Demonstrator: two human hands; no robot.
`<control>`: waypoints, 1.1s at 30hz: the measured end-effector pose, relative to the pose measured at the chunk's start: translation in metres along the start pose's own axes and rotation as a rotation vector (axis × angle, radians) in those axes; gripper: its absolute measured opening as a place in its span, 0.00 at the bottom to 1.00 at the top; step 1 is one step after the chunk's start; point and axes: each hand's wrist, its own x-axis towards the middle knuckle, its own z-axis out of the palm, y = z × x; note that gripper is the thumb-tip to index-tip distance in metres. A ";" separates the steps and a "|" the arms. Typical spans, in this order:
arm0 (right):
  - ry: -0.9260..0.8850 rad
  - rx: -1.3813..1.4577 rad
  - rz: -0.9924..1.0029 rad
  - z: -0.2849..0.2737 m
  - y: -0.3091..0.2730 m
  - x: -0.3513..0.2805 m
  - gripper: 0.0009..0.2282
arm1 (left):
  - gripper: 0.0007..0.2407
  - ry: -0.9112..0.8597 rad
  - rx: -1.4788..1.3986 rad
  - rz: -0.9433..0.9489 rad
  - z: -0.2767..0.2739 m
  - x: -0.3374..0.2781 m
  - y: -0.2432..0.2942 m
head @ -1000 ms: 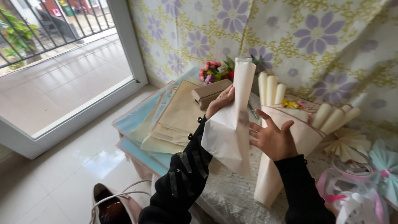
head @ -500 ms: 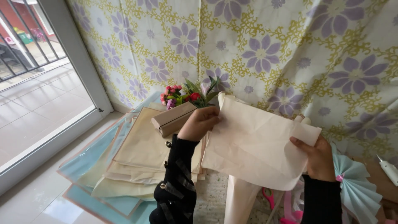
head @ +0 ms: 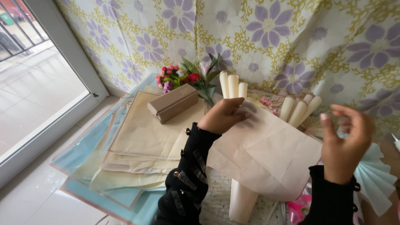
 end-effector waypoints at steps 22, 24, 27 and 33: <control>-0.503 0.345 0.680 0.002 -0.044 0.009 0.09 | 0.23 -0.026 -0.032 0.005 0.055 0.006 0.041; -0.535 0.378 0.710 -0.002 -0.045 0.010 0.09 | 0.23 -0.009 0.082 0.009 0.059 0.007 0.040; -0.518 0.353 0.703 -0.004 -0.054 0.009 0.09 | 0.22 0.032 0.134 0.024 0.072 0.005 0.041; -0.371 0.362 0.670 -0.003 -0.063 0.008 0.06 | 0.13 0.131 0.252 0.032 0.082 -0.004 0.066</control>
